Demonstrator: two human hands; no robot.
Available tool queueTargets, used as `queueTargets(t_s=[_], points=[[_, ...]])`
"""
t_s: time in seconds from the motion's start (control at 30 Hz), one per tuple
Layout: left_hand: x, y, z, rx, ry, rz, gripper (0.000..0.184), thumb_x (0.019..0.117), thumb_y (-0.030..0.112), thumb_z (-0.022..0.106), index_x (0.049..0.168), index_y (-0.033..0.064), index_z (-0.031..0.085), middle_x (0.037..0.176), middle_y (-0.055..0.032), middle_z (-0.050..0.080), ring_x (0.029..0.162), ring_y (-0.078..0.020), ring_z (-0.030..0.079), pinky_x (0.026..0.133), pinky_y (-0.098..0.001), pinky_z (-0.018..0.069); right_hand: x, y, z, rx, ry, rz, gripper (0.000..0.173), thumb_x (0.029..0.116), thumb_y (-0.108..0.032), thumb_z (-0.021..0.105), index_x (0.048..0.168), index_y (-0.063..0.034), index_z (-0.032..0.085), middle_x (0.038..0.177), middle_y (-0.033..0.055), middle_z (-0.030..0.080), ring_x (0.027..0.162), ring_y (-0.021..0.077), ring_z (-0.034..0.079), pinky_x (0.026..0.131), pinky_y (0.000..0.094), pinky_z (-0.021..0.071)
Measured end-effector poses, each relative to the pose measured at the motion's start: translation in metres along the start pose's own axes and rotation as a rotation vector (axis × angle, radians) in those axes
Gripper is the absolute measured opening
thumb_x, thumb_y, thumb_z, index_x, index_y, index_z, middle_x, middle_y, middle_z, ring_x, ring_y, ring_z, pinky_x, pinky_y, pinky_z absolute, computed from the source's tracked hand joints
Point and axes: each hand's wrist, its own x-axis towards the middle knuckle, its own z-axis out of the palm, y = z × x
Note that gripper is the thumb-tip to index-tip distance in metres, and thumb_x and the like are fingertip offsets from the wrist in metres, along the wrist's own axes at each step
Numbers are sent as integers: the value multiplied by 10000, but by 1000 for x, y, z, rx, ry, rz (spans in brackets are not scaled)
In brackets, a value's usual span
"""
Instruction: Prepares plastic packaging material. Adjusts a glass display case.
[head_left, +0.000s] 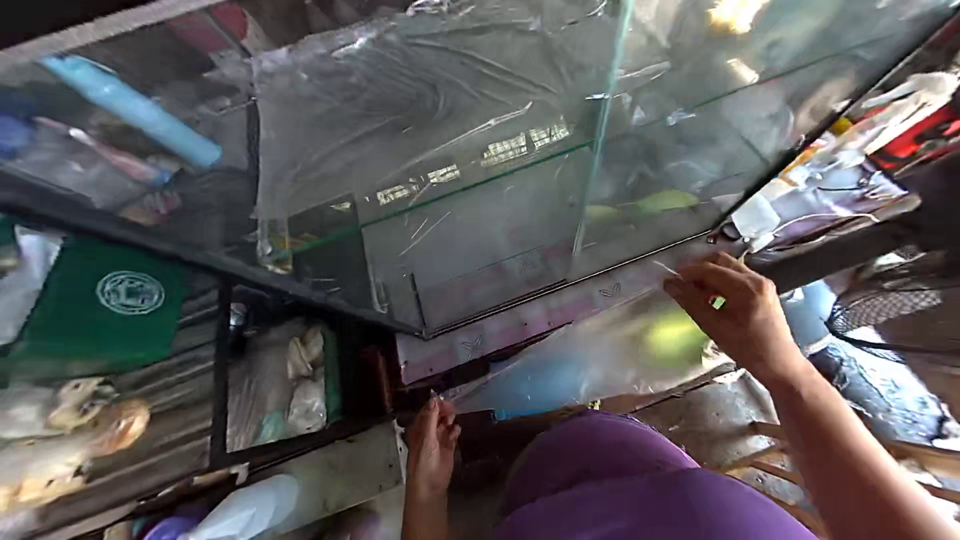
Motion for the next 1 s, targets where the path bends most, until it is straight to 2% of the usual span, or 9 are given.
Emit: queueTargets(t_s=[0.2, 0.37, 0.53, 0.63, 0.73, 0.8, 0.83, 0.9, 1.0], points=[[-7, -7, -35, -159, -128, -54, 491, 1112, 321, 205, 870, 225, 622, 644, 131, 583, 439, 56, 415, 419, -110, 372, 41, -16, 7, -82, -148, -51, 129, 951, -179, 683, 994, -69, 735, 861, 62, 704, 726, 169, 655, 664, 387, 559], [-6, 3, -33, -118, -127, 63, 319, 1066, 298, 423, 1024, 189, 720, 716, 105, 666, 499, 36, 518, 460, -130, 442, 49, -21, 7, -199, -51, -64, 138, 940, -186, 706, 975, -59, 749, 815, 81, 632, 671, 205, 592, 603, 416, 507], [4, 42, -8, -157, -22, 192, 364, 1102, 218, 335, 1078, 148, 692, 501, 151, 370, 377, 31, 320, 370, -138, 318, 43, -23, -8, -50, -51, 88, 162, 983, -175, 643, 1043, -51, 729, 621, -4, 554, 521, 85, 481, 513, 298, 429], [1, 76, 7, -237, -77, 313, 374, 1107, 256, 333, 1075, 182, 698, 493, 153, 433, 364, 38, 371, 364, -133, 357, 37, -28, -23, 213, 38, 147, 147, 995, -142, 599, 1073, -51, 685, 649, -60, 602, 520, -23, 536, 492, 155, 472], [1, 103, 29, 135, -87, 769, 221, 1068, 223, 509, 1019, 206, 723, 877, 207, 677, 715, 72, 599, 631, -128, 507, 27, -26, -31, 24, 249, 91, 183, 983, -199, 635, 1044, -48, 720, 752, -24, 629, 610, -6, 537, 565, 178, 465], [6, 119, 53, 339, -229, 1001, 205, 1057, 302, 569, 1060, 214, 754, 1196, 123, 671, 1039, -9, 662, 895, -226, 578, 20, -16, -37, -161, 367, 79, 219, 969, -216, 645, 1011, -20, 731, 898, 94, 635, 743, 127, 582, 643, 289, 500], [8, 124, 72, 360, -298, 1053, 222, 1054, 279, 579, 1068, 153, 762, 1189, 65, 696, 1044, -40, 685, 908, -259, 596, 15, -9, -40, -190, 374, 105, 235, 968, -215, 635, 1013, -2, 723, 1036, 160, 647, 885, 203, 638, 731, 349, 559], [10, 122, 114, 323, -412, 1022, 262, 1076, 208, 522, 1106, 50, 728, 946, 63, 749, 832, -8, 710, 763, -229, 617, 4, 8, -41, -104, 360, 200, 277, 969, -188, 575, 1070, 44, 688, 1173, 189, 659, 1060, 215, 656, 874, 372, 571], [18, 106, 159, 263, -505, 808, 274, 1086, 123, 381, 1119, -18, 614, 742, 89, 576, 573, 28, 541, 542, -169, 508, -16, 30, -32, 91, 365, 319, 307, 986, -157, 503, 1117, 92, 624, 964, 127, 707, 857, 120, 691, 792, 329, 584]])
